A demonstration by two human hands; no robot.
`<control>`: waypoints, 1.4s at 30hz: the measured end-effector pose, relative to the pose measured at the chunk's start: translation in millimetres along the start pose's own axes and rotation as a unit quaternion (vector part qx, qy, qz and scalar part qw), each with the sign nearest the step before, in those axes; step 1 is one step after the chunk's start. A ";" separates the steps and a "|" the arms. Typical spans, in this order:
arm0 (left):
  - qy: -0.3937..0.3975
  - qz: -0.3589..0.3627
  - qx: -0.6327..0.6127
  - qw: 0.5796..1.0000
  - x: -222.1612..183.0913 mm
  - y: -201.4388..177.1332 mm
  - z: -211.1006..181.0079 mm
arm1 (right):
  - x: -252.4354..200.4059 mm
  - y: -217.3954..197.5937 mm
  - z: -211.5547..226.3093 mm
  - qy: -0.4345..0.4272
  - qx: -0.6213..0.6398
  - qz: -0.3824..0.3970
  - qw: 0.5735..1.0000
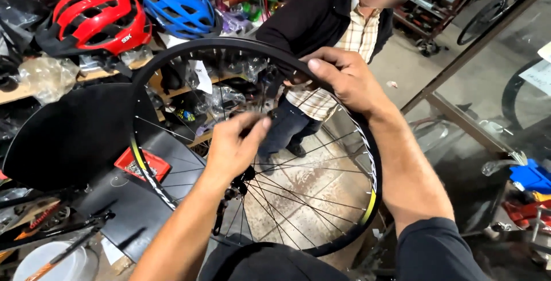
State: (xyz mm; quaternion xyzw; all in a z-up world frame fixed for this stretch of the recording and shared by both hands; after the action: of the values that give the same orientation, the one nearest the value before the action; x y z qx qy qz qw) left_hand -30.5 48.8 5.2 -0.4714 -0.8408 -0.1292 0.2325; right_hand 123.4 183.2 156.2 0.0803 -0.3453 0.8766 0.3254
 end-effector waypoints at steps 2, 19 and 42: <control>0.000 0.030 -0.003 1.000 -18.7 -1.7 9.6 | -1.4 -3.0 -2.5 0.004 0.007 -0.007 1.000; -0.136 0.263 0.066 0.953 -59.9 -54.7 22.2 | -1.0 -0.4 3.5 -0.032 -0.037 0.053 0.997; -0.178 0.293 0.055 0.938 -57.8 -34.3 43.6 | -4.8 -11.4 -19.1 -0.013 -0.066 0.035 0.997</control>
State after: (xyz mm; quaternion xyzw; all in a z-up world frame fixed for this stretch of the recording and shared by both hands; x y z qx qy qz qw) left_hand -45.6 7.6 -61.8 -0.6986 -0.6990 0.0772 0.1317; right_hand 135.9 199.5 146.5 0.0580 -0.4094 0.8616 0.2945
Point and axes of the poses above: each hand's wrist, its own x-axis towards the middle knuckle, its own y-axis out of the palm, z = x × y, the point moved 5 cm from there along x, towards the middle knuckle, and after that the axes turned 9 degrees about -x, right-handed, at the moved point
